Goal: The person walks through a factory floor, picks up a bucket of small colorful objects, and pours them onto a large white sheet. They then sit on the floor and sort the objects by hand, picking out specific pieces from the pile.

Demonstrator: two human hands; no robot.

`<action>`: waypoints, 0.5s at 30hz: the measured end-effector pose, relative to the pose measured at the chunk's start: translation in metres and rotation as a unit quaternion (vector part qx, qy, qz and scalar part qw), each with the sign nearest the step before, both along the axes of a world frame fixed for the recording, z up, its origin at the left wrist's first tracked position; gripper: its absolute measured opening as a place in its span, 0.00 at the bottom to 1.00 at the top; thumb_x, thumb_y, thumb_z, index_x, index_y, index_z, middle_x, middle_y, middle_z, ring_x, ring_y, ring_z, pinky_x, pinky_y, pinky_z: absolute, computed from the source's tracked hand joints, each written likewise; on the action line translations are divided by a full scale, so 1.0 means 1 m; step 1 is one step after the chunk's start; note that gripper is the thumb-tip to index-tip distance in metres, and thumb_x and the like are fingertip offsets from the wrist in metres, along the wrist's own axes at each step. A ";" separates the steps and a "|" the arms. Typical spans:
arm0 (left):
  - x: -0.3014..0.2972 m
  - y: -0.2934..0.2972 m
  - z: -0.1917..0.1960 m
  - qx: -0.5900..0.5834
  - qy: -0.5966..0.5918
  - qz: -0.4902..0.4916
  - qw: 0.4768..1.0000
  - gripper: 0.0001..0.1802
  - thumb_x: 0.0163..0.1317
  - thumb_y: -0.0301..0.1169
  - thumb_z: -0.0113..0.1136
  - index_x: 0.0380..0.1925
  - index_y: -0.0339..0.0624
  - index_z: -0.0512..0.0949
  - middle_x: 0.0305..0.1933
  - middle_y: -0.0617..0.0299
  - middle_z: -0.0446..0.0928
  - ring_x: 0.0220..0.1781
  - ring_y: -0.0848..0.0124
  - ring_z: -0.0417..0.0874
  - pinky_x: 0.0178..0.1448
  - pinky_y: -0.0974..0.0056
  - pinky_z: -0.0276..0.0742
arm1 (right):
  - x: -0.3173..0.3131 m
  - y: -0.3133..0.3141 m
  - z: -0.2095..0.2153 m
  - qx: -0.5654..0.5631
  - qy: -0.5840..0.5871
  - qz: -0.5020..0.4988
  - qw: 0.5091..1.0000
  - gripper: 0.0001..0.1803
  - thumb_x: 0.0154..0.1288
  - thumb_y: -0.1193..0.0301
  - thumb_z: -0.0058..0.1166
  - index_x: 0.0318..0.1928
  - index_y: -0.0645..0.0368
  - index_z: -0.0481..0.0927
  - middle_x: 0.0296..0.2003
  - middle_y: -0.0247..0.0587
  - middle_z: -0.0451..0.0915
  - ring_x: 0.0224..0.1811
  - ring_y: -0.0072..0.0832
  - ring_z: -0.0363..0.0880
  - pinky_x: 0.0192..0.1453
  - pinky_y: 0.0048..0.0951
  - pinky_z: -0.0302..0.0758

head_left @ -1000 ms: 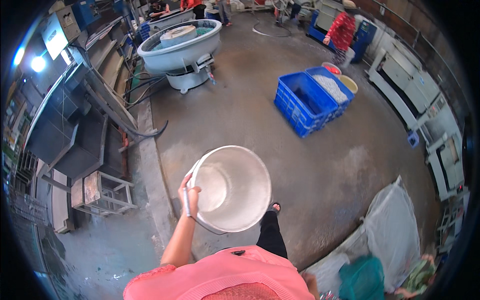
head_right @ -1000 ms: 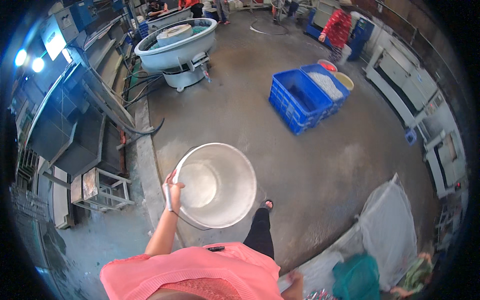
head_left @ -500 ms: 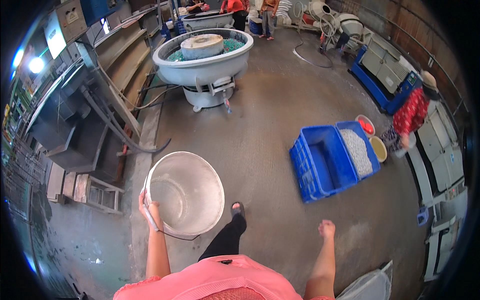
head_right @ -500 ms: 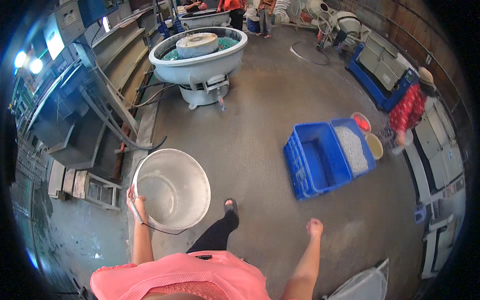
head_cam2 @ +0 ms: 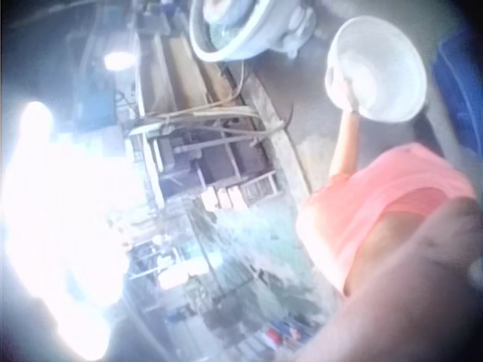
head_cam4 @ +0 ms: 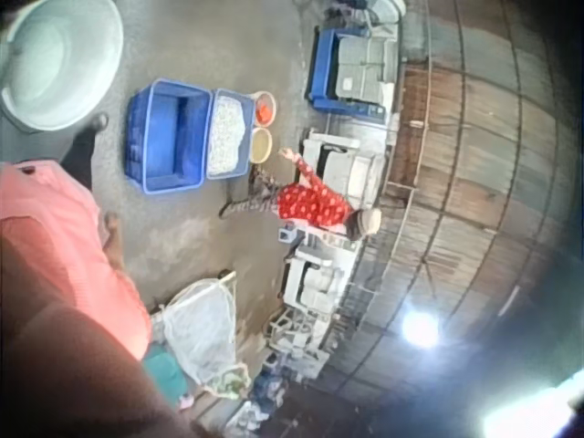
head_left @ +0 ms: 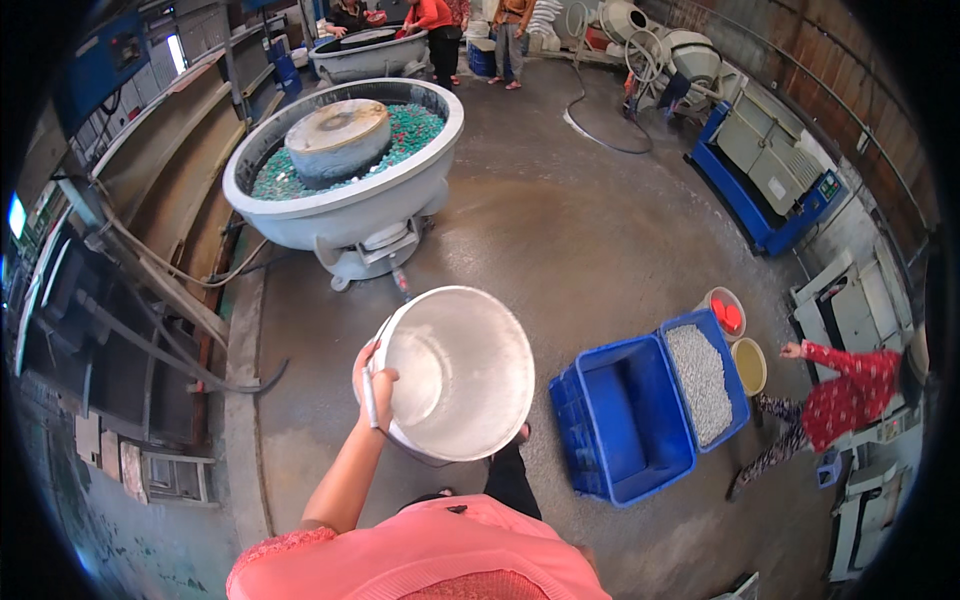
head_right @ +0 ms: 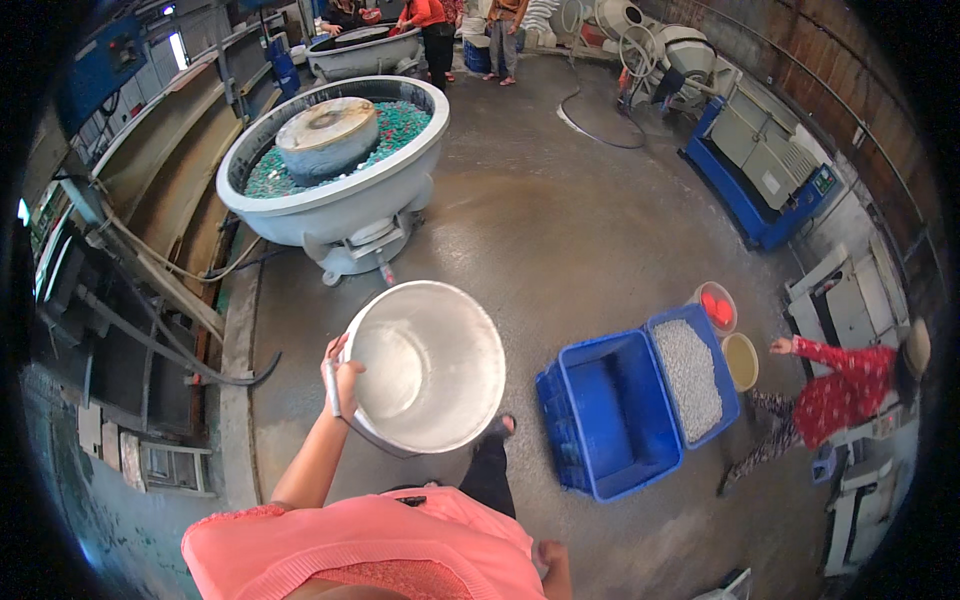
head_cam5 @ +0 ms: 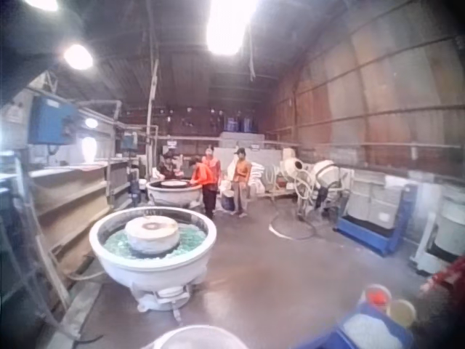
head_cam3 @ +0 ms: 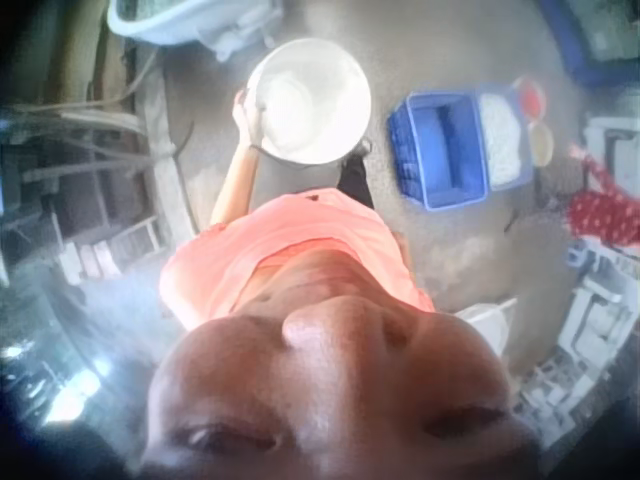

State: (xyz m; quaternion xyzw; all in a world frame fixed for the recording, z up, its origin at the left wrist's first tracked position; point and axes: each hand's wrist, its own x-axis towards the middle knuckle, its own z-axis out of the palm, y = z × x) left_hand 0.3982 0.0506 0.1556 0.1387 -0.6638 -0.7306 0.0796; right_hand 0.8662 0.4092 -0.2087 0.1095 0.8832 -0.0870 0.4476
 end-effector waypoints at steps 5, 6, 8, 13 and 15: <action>-0.136 0.107 -0.014 0.014 0.035 -0.061 0.997 0.33 0.29 0.15 0.47 0.46 0.34 0.68 0.47 0.57 0.70 0.52 0.66 0.69 0.52 0.70 0.63 | -0.123 0.085 0.059 -0.076 -0.023 -0.592 0.802 0.10 0.53 0.64 0.49 0.30 0.57 0.77 0.23 0.38 0.76 0.24 0.26 0.73 0.29 0.31 0.70; -0.163 0.126 -0.020 0.001 0.047 -0.071 0.996 0.34 0.29 0.15 0.47 0.47 0.34 0.68 0.47 0.57 0.70 0.52 0.66 0.69 0.53 0.70 0.63 | -0.149 0.111 0.064 -0.073 0.032 -0.637 0.767 0.10 0.53 0.65 0.49 0.30 0.58 0.77 0.22 0.38 0.76 0.23 0.26 0.73 0.27 0.31 0.69; -0.219 0.163 -0.020 -0.015 0.063 -0.081 0.995 0.34 0.29 0.15 0.47 0.48 0.34 0.67 0.48 0.56 0.70 0.52 0.66 0.68 0.54 0.70 0.62 | -0.235 0.191 0.056 -0.043 0.233 -0.592 0.770 0.10 0.54 0.66 0.48 0.30 0.59 0.76 0.20 0.39 0.74 0.20 0.27 0.71 0.24 0.31 0.68; -0.335 0.258 0.026 0.052 0.029 -0.089 0.994 0.37 0.28 0.13 0.48 0.50 0.30 0.63 0.54 0.55 0.67 0.57 0.66 0.65 0.59 0.70 0.58 | -0.599 0.261 0.239 -0.356 0.549 -0.441 0.614 0.10 0.61 0.69 0.46 0.40 0.60 0.74 0.20 0.30 0.71 0.18 0.15 0.66 0.18 0.14 0.60; -0.379 0.293 0.042 0.067 0.008 -0.090 0.994 0.37 0.28 0.13 0.48 0.50 0.31 0.64 0.53 0.56 0.68 0.56 0.66 0.66 0.58 0.69 0.60 | -0.720 0.253 0.317 -0.405 0.515 -0.371 0.658 0.11 0.59 0.72 0.48 0.41 0.63 0.74 0.33 0.36 0.76 0.35 0.21 0.73 0.40 0.21 0.70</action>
